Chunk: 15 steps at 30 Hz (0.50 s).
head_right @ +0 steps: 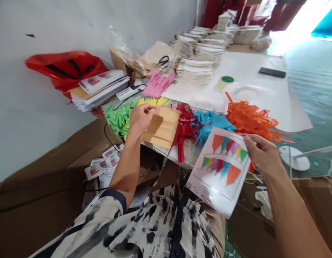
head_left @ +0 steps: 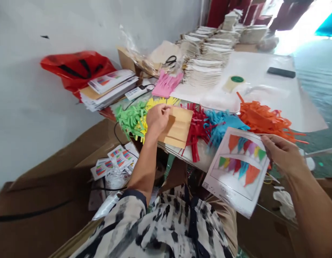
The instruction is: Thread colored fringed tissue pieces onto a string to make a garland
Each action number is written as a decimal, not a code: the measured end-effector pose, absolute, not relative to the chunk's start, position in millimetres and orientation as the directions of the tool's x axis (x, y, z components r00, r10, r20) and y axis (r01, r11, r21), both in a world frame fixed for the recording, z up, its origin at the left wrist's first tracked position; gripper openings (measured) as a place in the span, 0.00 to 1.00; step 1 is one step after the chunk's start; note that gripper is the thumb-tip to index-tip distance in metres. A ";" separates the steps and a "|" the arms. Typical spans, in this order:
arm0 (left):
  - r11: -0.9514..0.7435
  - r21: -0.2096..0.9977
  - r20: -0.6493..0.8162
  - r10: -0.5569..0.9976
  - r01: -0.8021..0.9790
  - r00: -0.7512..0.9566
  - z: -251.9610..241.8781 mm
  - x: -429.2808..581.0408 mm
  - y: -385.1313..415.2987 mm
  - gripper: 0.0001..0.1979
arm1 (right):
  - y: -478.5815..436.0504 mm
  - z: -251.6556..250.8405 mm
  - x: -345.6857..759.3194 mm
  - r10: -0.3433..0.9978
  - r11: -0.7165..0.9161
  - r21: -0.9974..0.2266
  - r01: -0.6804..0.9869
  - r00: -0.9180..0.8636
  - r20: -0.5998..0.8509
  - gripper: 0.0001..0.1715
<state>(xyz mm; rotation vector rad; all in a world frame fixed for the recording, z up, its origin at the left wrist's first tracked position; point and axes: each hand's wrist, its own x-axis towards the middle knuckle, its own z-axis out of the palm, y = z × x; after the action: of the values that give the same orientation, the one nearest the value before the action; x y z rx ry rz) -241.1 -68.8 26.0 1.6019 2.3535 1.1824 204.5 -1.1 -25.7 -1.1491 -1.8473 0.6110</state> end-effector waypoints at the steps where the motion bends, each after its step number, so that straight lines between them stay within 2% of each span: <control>1: 0.251 0.583 0.355 0.777 0.773 -0.520 29.0 -258.4 -75.9 0.12 | 0.7 -25.4 202.2 0.888 0.447 -0.706 0.549 -0.175 0.426 0.11; 3: 0.350 0.545 0.358 0.725 0.762 -0.589 31.5 -288.0 -92.2 0.12 | 0.7 -22.6 195.9 0.879 0.376 -0.552 0.744 -0.098 0.467 0.08; 6: 0.343 0.550 0.361 0.725 0.761 -0.587 27.4 -312.3 -111.6 0.10 | -8.1 -13.4 176.7 0.818 0.366 -0.322 0.873 -0.137 0.558 0.14; 10: 0.254 0.541 0.347 0.801 0.802 -0.488 17.0 -307.0 -110.3 0.11 | -30.7 0.5 128.0 0.749 0.569 -0.304 0.765 -0.329 0.575 0.13; 15: 0.029 0.342 0.412 0.894 0.939 -0.178 8.3 -288.6 -68.1 0.35 | -57.4 3.3 61.6 0.673 0.721 -0.323 0.613 -0.508 0.537 0.14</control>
<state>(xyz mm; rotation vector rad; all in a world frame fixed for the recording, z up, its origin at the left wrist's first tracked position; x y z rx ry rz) -288.6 -68.1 8.3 2.0650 2.3114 0.8894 61.6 -57.4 3.3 -0.9704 -2.2692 0.1183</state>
